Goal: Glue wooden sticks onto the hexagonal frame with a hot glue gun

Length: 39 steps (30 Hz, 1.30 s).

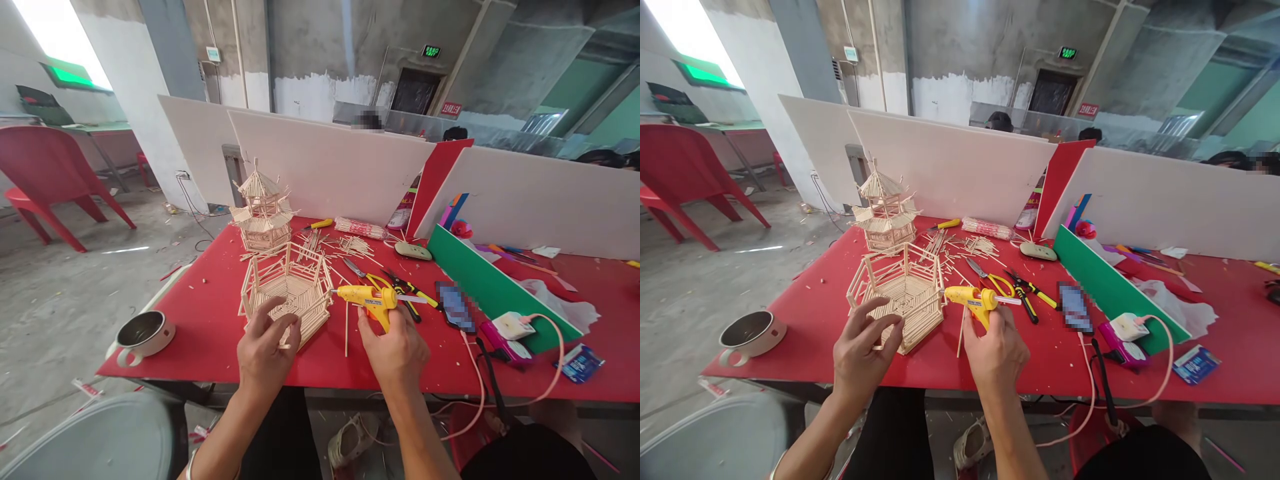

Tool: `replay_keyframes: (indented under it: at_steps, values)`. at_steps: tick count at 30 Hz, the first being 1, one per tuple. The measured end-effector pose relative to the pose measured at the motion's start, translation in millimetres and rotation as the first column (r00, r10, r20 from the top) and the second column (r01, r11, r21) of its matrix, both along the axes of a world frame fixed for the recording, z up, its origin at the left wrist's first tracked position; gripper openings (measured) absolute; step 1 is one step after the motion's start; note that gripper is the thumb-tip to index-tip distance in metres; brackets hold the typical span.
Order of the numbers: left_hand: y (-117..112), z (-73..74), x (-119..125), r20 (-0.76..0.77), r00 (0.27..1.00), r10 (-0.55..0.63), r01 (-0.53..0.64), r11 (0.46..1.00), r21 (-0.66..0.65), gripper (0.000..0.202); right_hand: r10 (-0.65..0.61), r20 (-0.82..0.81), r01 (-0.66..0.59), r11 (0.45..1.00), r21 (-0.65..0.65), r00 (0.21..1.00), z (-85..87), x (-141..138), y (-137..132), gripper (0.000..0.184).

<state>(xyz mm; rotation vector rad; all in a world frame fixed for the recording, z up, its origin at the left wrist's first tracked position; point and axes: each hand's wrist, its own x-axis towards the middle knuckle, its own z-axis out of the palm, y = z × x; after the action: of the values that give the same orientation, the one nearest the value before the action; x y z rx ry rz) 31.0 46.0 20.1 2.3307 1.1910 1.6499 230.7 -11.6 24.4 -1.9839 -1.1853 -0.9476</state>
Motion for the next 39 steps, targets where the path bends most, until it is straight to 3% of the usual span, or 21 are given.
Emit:
replay_keyframes:
  at_steps: [13, 39]
  values:
    - [3.9, -4.3, -3.4, -0.044, 0.997, -0.063, 0.065, 0.997, 0.030, 0.014, 0.017, 0.013, -0.017, 1.000, 0.007, 1.000, 1.4, -0.1, 0.3, 0.032]
    - [6.1, -2.2, 0.7, -0.050, 0.997, -0.062, 0.064, 0.997, 0.053, 0.011, 0.003, 0.032, -0.004, 1.000, 0.019, 0.999, 4.9, -0.3, 3.0, 0.029]
